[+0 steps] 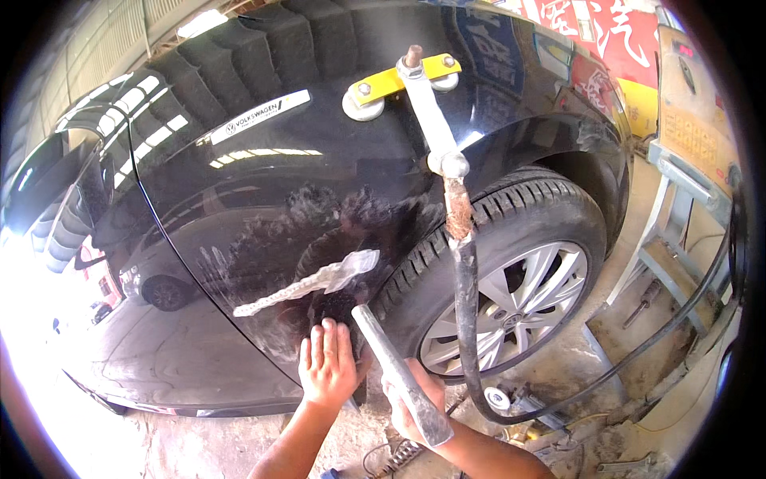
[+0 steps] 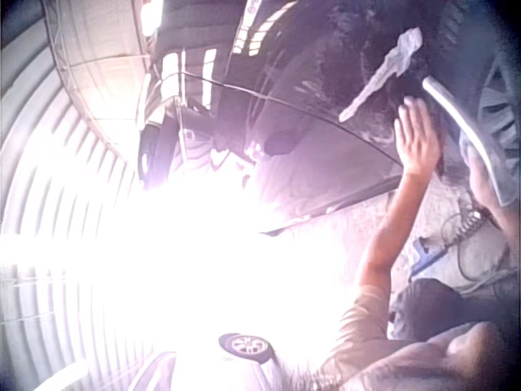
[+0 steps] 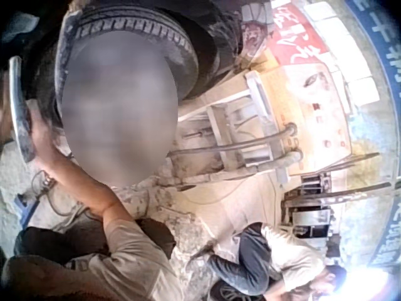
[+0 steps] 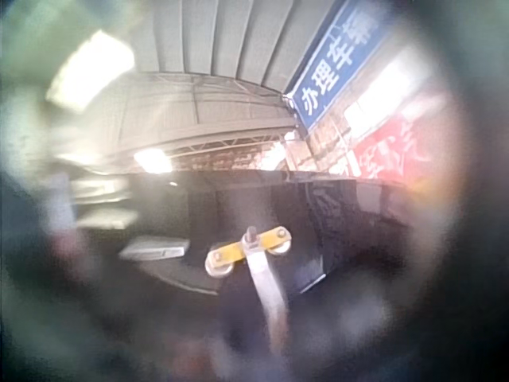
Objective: The person uses a dent puller attached to the car's side panel to pull out a dent, then applies a white substance and smooths it with a tool. They later use a power sander to grind the treated area.
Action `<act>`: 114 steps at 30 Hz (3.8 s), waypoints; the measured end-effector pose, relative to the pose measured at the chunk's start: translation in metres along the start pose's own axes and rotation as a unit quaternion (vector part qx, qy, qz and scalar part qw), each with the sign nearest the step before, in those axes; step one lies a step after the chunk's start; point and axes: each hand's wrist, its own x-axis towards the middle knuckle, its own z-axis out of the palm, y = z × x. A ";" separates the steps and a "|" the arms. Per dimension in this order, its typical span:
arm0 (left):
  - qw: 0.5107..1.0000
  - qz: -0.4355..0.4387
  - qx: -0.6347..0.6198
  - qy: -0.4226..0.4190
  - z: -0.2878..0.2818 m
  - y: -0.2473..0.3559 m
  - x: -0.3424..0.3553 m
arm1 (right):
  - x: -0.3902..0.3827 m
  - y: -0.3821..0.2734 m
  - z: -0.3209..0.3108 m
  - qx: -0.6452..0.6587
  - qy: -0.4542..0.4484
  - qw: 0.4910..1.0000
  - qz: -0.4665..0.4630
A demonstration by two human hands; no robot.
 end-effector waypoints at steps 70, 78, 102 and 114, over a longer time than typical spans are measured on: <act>0.614 -0.083 -0.480 -0.621 -0.138 0.132 -0.217 | -0.357 0.007 -0.467 -0.492 -0.445 0.522 0.536; 0.363 -0.289 -0.551 -0.693 -0.194 0.171 -0.225 | -0.280 0.008 -0.448 -0.407 -0.561 0.419 0.586; 0.360 -0.210 -0.623 -0.662 -0.137 0.283 -0.167 | -0.061 -0.121 -0.550 -0.879 -0.110 0.464 0.026; 0.395 -0.209 -0.617 -0.647 -0.126 0.290 -0.181 | -0.062 -0.104 -0.571 -0.865 -0.056 0.493 0.071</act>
